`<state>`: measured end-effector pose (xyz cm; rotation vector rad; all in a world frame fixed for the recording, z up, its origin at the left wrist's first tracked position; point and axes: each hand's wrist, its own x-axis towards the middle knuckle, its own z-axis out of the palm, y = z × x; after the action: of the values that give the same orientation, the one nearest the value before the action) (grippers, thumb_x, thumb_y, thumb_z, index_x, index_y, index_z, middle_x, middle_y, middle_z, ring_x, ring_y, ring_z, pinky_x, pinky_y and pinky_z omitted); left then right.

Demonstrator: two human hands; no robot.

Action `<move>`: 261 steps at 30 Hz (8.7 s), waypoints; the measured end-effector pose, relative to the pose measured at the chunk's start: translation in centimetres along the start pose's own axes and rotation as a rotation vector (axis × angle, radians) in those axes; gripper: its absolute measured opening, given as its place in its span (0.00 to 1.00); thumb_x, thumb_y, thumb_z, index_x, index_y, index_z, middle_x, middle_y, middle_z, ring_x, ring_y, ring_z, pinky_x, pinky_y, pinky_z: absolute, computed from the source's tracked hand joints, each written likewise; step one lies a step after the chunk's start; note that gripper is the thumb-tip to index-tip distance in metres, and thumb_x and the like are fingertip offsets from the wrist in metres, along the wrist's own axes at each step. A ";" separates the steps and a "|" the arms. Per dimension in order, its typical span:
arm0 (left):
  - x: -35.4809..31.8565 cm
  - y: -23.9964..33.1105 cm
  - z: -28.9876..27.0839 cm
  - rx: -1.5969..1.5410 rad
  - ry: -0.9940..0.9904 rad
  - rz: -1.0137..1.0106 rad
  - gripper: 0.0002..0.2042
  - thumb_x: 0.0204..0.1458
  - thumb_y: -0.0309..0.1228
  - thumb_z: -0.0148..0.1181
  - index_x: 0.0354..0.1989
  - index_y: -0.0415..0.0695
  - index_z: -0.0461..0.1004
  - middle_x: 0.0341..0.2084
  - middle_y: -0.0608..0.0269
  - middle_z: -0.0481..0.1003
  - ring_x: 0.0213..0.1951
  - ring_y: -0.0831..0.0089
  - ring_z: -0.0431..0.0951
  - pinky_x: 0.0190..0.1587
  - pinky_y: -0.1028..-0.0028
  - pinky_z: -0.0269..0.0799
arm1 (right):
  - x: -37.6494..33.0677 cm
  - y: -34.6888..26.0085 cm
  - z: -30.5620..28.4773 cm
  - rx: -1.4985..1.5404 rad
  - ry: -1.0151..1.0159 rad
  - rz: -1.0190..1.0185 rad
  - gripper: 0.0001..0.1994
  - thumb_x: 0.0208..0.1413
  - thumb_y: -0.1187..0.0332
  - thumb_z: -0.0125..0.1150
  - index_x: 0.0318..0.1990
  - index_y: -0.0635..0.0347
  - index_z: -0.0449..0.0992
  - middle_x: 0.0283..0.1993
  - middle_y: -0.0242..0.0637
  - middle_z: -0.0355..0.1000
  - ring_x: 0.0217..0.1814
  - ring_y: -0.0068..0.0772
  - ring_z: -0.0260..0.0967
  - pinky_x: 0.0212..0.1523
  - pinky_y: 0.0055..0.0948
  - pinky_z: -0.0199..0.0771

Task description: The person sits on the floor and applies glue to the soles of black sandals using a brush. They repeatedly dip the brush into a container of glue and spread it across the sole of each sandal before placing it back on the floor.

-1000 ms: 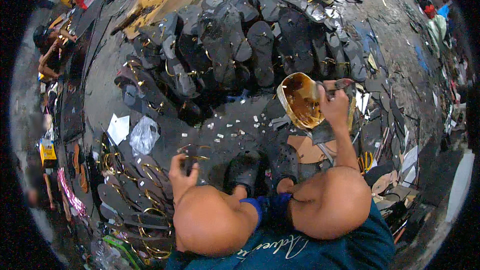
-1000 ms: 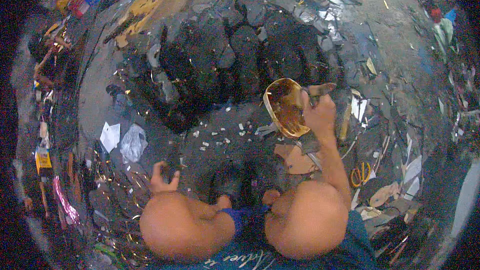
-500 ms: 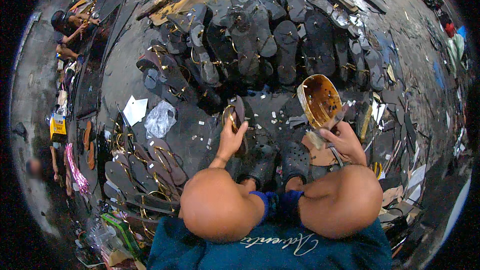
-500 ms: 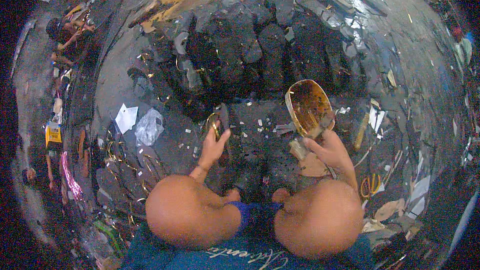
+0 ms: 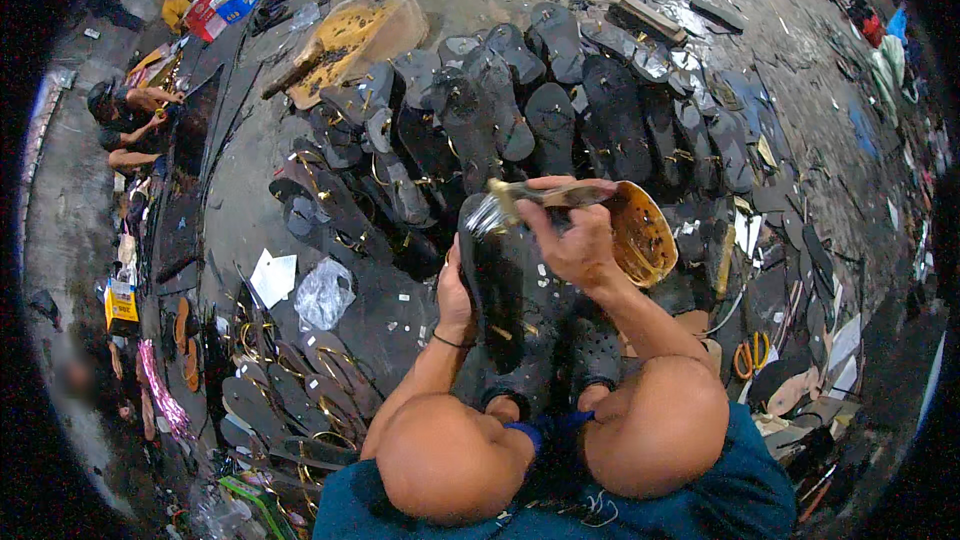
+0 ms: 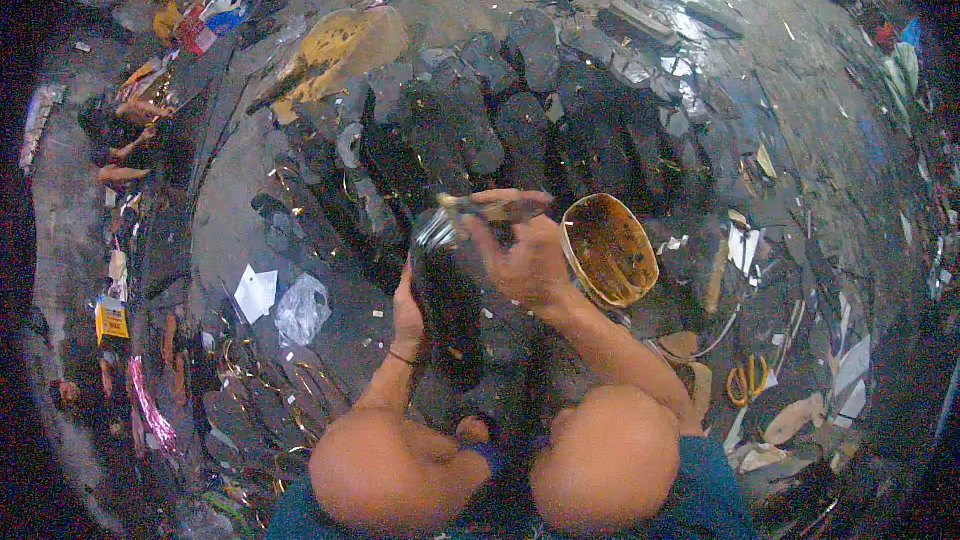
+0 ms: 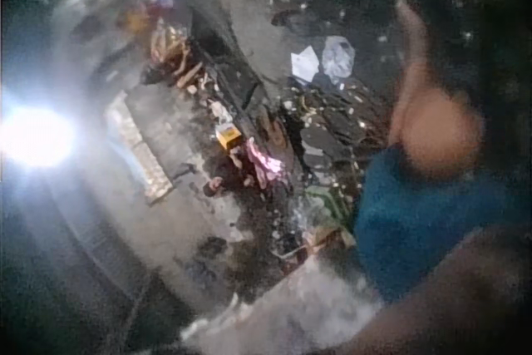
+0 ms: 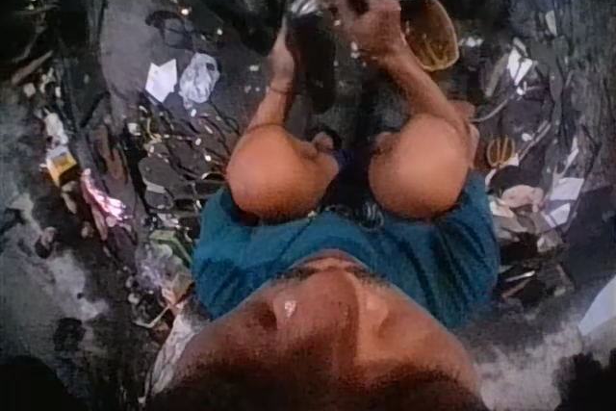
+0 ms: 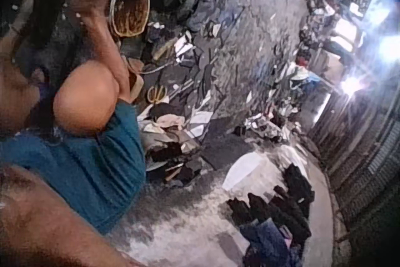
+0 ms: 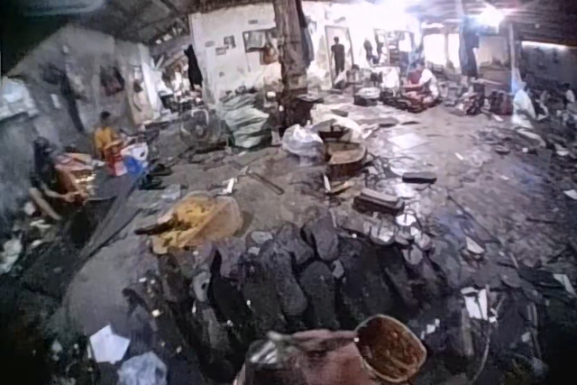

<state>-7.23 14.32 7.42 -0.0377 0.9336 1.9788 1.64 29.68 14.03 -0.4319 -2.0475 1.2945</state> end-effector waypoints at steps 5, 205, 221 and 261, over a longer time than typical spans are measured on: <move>0.6 0.3 2.6 0.182 0.134 0.067 0.21 0.66 0.47 0.42 0.48 0.41 0.73 0.37 0.65 0.76 0.37 0.75 0.77 0.39 0.74 0.74 | -1.9 -0.7 -0.4 0.053 -0.095 -0.189 0.09 0.49 0.69 0.69 0.39 0.56 0.79 0.33 0.38 0.78 0.34 0.40 0.76 0.37 0.36 0.72; -0.8 4.1 8.0 0.069 -0.020 0.280 0.18 0.62 0.37 0.53 0.57 0.41 0.68 0.46 0.67 0.76 0.44 0.75 0.77 0.47 0.78 0.72 | -3.3 1.6 -3.0 0.691 -0.417 0.719 0.19 0.58 0.60 0.64 0.50 0.65 0.74 0.43 0.33 0.76 0.43 0.23 0.71 0.47 0.29 0.72; -0.3 3.2 6.6 -0.042 -0.004 -0.024 0.26 0.60 0.49 0.48 0.57 0.39 0.67 0.48 0.55 0.75 0.45 0.66 0.78 0.47 0.68 0.76 | -3.5 0.9 -3.7 0.709 -0.445 0.757 0.18 0.59 0.60 0.63 0.48 0.65 0.74 0.41 0.32 0.76 0.40 0.23 0.73 0.43 0.29 0.75; 3.8 4.4 8.0 -0.101 0.013 0.090 0.35 0.54 0.65 0.48 0.49 0.40 0.72 0.37 0.60 0.78 0.33 0.71 0.79 0.35 0.72 0.78 | 1.4 2.5 -2.7 0.139 0.040 0.206 0.12 0.54 0.63 0.66 0.38 0.64 0.78 0.34 0.41 0.78 0.37 0.31 0.77 0.41 0.31 0.75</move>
<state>-10.13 20.75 14.33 -0.0664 0.8559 2.1106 2.28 33.48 13.08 -0.6114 -1.9045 1.5273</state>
